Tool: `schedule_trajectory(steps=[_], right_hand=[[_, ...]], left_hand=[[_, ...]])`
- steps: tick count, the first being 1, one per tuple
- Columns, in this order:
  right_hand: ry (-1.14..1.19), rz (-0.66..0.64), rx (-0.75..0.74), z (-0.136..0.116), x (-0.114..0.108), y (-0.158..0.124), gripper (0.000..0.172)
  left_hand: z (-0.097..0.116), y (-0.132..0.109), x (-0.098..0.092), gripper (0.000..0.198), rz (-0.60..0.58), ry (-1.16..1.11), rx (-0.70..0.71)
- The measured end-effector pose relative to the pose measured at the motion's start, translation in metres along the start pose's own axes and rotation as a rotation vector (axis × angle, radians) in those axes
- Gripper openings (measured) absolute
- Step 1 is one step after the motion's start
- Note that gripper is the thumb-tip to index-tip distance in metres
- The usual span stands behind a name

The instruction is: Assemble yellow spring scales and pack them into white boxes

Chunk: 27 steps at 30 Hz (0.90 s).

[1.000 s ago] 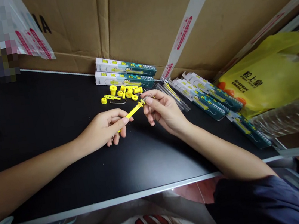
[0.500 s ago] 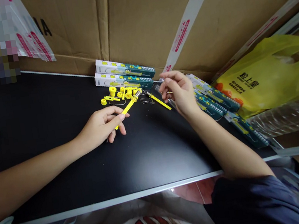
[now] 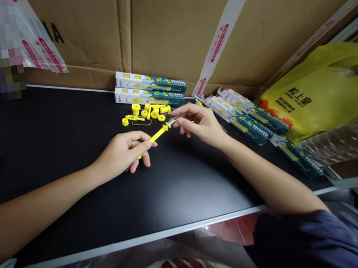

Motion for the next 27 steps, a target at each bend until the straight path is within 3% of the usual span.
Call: schedule_trajectory(steps=[6,12,18,27], right_hand=[[-0.023,0.001,-0.024,-0.001,0.005,0.000,0.028],[-0.513,0.101,-0.171,0.011,-0.004,0.004,0.014],[-0.772,0.005,-0.277,0.013,0.003,0.013,0.018],[-1.358,-0.272,-0.350,0.002,0.044,0.074,0.024]], left_hand=[[0.001,-0.003,0.000,0.018,0.009,0.073,-0.030],[0.002,-0.007,0.003,0.020,-0.057,0.092,0.023],[0.001,-0.006,0.005,0.012,-0.037,0.001,0.083],[-0.004,-0.001,0.003,0.020,0.022,-0.116,0.010]])
Point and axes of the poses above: each hand's wrist, its own y-axis towards the middle knuckle, its own x-axis out of the palm, z = x × y, the point moved 2 cm from there along y, towards the middle knuckle
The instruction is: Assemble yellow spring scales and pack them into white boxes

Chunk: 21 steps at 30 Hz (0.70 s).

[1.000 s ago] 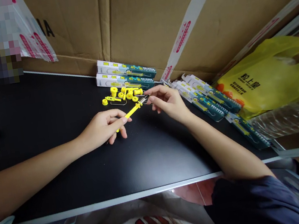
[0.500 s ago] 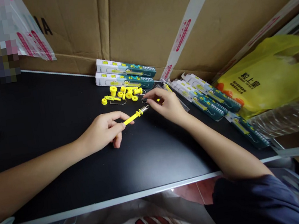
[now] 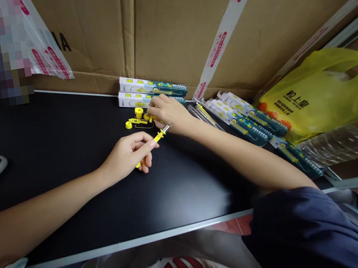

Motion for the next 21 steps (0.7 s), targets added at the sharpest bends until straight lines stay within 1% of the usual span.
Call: schedule_trajectory(steps=[3,9,11,14,15,17,19,20,21], right_hand=[[-0.095,-0.036,-0.019,-0.005,0.003,0.010,0.026],[-0.179,-0.048,-0.036,-0.006,0.004,0.014,0.031],[-0.176,-0.045,-0.063,-0.005,0.003,0.015,0.029],[-0.105,-0.004,-0.075,-0.001,-0.002,0.013,0.021],[-0.048,0.031,-0.050,0.001,-0.005,0.011,0.016],[0.140,0.151,0.056,0.006,-0.013,0.002,0.009],[0.445,0.327,0.221,0.010,-0.021,-0.013,0.009],[0.638,0.397,0.286,0.010,-0.024,-0.023,0.011],[0.846,0.435,0.337,0.008,-0.025,-0.033,0.014]], left_hand=[[-0.002,0.001,0.001,0.021,-0.016,-0.033,0.012],[-0.002,0.002,0.000,0.012,0.007,-0.069,0.027],[-0.002,0.002,-0.001,0.011,0.012,-0.072,0.028],[-0.001,0.002,-0.001,0.017,0.004,-0.069,0.029],[-0.001,0.002,-0.001,0.019,0.002,-0.067,0.029],[-0.001,0.002,-0.001,0.020,0.000,-0.057,0.027],[-0.003,0.003,-0.001,0.021,0.011,-0.040,0.020],[-0.004,0.003,-0.002,0.023,0.021,-0.026,0.017],[-0.004,0.003,-0.002,0.026,0.027,-0.012,0.012]])
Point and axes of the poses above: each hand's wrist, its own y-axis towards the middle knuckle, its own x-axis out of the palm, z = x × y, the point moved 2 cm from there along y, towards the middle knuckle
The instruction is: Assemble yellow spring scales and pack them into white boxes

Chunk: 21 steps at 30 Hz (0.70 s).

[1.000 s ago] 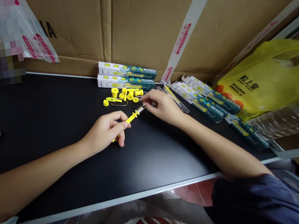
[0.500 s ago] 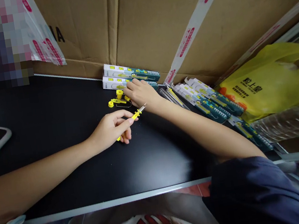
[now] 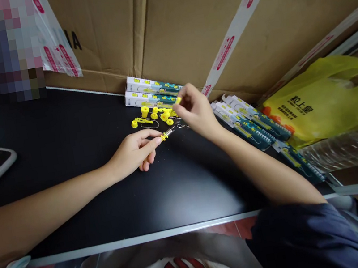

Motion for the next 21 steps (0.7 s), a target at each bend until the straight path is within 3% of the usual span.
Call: schedule_trajectory(steps=[3,6,12,16,21], right_hand=[[0.519,-0.052,0.300,-0.005,-0.003,-0.032,0.018],[0.732,-0.099,0.438,-0.014,-0.001,-0.057,0.032],[0.686,-0.210,0.411,-0.025,0.001,-0.066,0.037],[0.613,-0.199,0.364,-0.020,0.004,-0.069,0.026],[0.627,-0.241,0.365,-0.022,0.008,-0.076,0.020]], left_hand=[[-0.002,-0.001,-0.001,0.029,0.001,0.053,0.003],[-0.002,-0.001,0.000,0.023,-0.007,0.090,0.019],[0.003,-0.003,0.001,0.017,-0.007,0.097,0.022],[0.005,-0.003,0.001,0.027,-0.032,0.116,0.071],[0.002,-0.004,0.002,0.024,0.025,0.132,0.075]])
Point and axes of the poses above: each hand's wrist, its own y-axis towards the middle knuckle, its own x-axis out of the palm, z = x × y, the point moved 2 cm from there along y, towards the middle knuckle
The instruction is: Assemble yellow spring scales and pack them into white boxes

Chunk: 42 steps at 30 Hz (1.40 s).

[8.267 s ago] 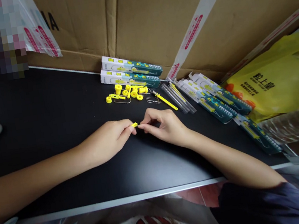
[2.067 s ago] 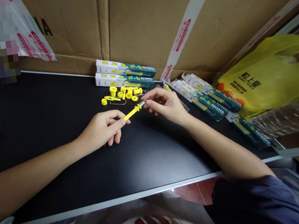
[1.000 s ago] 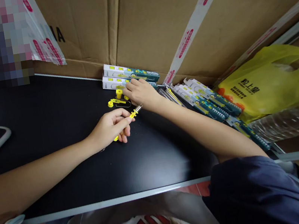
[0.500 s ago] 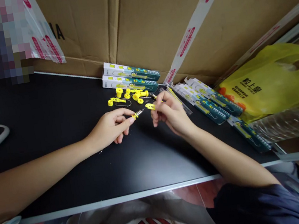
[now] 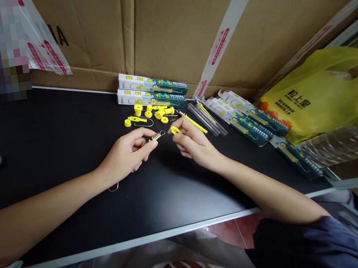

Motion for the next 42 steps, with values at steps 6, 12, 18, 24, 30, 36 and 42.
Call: schedule_trajectory(steps=[6,12,18,24,30,36,42], right_hand=[[0.075,-0.017,0.094,-0.002,0.008,-0.002,0.036],[0.172,-0.063,0.177,-0.002,0.011,0.000,0.031],[0.130,-0.114,0.147,-0.002,0.010,-0.001,0.033],[0.170,-0.159,0.194,0.001,0.013,-0.001,0.033],[0.182,-0.157,0.184,0.001,0.013,-0.001,0.033],[0.164,-0.166,0.179,0.002,0.011,0.000,0.033],[0.188,-0.170,0.191,0.001,0.011,0.000,0.034]], left_hand=[[0.004,-0.004,0.003,0.020,0.031,0.030,0.003],[0.004,-0.006,0.004,0.017,0.008,0.042,0.009],[0.002,-0.005,0.002,0.018,0.047,0.052,0.042],[0.005,-0.005,0.004,0.016,0.066,0.105,0.082],[0.004,-0.005,0.003,0.016,0.080,0.141,0.116],[0.001,-0.005,0.004,0.017,0.102,0.112,0.119],[0.003,-0.005,0.004,0.017,0.091,0.107,0.112]])
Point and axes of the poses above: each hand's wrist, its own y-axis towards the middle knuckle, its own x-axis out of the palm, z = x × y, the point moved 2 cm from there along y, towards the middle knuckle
